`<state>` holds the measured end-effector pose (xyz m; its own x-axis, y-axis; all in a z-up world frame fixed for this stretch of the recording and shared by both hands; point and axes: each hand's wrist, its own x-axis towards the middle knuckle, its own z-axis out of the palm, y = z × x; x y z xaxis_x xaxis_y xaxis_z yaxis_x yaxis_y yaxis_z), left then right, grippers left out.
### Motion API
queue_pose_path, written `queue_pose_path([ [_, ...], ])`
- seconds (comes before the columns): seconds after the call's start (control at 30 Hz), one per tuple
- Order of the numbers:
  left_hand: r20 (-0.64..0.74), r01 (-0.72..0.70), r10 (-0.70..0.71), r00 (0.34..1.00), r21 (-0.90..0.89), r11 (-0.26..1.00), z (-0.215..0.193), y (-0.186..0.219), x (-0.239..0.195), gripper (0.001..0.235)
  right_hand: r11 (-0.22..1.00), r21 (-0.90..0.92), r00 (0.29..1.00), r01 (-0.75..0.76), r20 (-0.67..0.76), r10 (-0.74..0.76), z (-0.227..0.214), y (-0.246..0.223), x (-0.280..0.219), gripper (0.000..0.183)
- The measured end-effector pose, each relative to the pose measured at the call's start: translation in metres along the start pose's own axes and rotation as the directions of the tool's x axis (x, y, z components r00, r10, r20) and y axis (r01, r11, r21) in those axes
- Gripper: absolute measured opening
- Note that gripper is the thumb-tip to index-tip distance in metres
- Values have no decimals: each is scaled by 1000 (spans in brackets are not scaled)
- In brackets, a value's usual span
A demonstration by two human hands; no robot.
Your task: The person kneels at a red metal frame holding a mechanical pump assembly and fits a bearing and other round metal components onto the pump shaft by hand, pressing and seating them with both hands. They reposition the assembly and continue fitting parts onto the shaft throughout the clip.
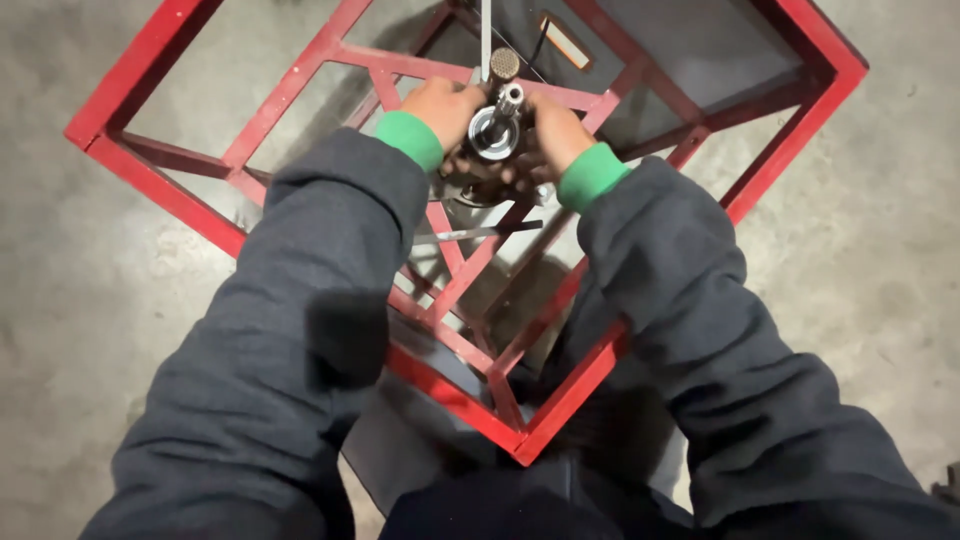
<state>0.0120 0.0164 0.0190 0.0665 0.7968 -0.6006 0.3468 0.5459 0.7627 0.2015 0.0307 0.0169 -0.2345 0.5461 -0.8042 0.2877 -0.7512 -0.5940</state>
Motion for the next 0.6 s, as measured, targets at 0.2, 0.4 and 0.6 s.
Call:
queue_pose_path([
  [0.2,102,-65,68,992,-24,998,-14,-15,-1,33,992,35,990,120,-80,-117,-17,2,12,43],
  [0.4,82,-61,61,995,-3,998,-25,1,-27,29,919,-51,855,391,-351,-383,-32,-10,1,40],
  [0.6,-147,-344,425,893,384,857,11,-5,-57,39,670,-178,526,721,-489,-696,-68,-13,5,40],
])
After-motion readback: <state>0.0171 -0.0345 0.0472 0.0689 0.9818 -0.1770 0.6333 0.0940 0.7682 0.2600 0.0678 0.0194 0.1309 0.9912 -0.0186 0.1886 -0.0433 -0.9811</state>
